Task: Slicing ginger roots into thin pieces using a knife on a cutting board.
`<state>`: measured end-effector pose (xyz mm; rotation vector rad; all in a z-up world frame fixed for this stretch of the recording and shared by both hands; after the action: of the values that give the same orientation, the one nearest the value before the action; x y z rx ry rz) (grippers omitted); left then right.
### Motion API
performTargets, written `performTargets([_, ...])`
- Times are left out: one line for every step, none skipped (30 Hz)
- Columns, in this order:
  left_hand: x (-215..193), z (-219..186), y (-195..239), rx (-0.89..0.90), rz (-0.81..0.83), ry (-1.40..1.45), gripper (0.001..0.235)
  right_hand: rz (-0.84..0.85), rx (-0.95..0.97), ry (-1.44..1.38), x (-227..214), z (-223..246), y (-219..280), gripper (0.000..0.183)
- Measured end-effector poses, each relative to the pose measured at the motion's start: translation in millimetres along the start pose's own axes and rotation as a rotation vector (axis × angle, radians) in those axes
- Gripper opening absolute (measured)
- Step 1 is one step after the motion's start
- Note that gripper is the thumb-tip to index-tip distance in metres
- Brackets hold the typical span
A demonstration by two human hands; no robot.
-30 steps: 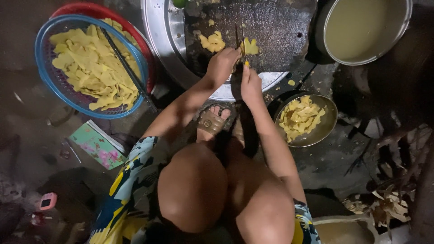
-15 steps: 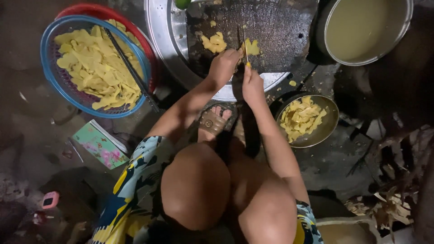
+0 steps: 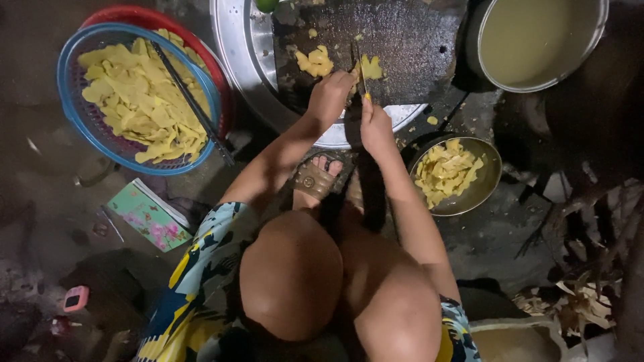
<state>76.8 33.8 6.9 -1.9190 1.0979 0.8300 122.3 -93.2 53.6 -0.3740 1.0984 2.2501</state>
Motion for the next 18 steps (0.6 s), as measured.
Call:
performTargets([0,0,0,-0.004,0.004,-0.017,0.014,0.006,0.0,-0.008,0,-1,0,0.063])
performTargets([1,0,-1,-0.007,0.007,-0.034,0.012,0.011,0.001,-0.016,0,-3,-1,0.064])
performTargets([5,2,1,-0.005,0.007,-0.033,0.012,0.01,0.001,-0.016,0,-7,-2,0.064])
performTargets([11,6,3,-0.012,0.038,-0.021,0.011,0.013,-0.009,-0.014,2,-9,-4,0.064])
performTargets([17,9,6,-0.018,0.069,-0.01,0.012,0.016,-0.018,-0.013,3,-12,-5,0.065])
performTargets([18,10,6,-0.017,0.068,-0.008,0.012,0.014,-0.018,-0.012,1,-11,-2,0.065])
performTargets([22,11,7,-0.03,0.099,0.005,0.012,0.052,0.015,-0.024,4,-14,1,0.066])
performTargets([27,13,9,-0.045,0.131,0.018,0.012,0.092,0.05,-0.035,6,-18,5,0.068])
performTargets([26,12,8,-0.046,0.131,0.02,0.012,0.091,0.052,-0.033,3,-16,8,0.068])
performTargets([22,10,7,-0.033,0.106,0.028,0.012,0.105,0.066,-0.025,2,-16,12,0.071])
performTargets([18,9,6,-0.021,0.081,0.037,0.012,0.12,0.081,-0.017,1,-16,16,0.073])
performTargets([20,9,7,-0.021,0.081,0.038,0.012,0.119,0.082,-0.017,-1,-14,17,0.073])
performTargets([22,9,7,-0.018,0.08,0.031,0.012,0.131,0.099,-0.014,-1,-13,19,0.072])
performTargets([23,10,7,-0.014,0.078,0.023,0.012,0.143,0.114,-0.013,-1,-12,21,0.072])
performTargets([26,12,7,-0.013,0.077,0.023,0.012,0.142,0.113,-0.014,-3,-13,20,0.072])
performTargets([27,12,8,-0.002,0.062,0.027,0.011,0.151,0.101,-0.034,-3,-13,20,0.073])
performTargets([28,12,8,0.009,0.048,0.031,0.011,0.16,0.089,-0.054,-3,-13,19,0.075])
performTargets([30,12,8,0.012,0.048,0.033,0.011,0.156,0.09,-0.055,-2,-19,16,0.075])
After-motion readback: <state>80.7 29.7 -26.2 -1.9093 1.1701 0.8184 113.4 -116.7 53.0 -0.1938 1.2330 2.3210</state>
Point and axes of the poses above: each hand's wrist, its own y-axis away from the middle knuckle, its own x-axis out of the palm, z = x × y, the point moved 9 cm from there along -y, towards the middle knuckle
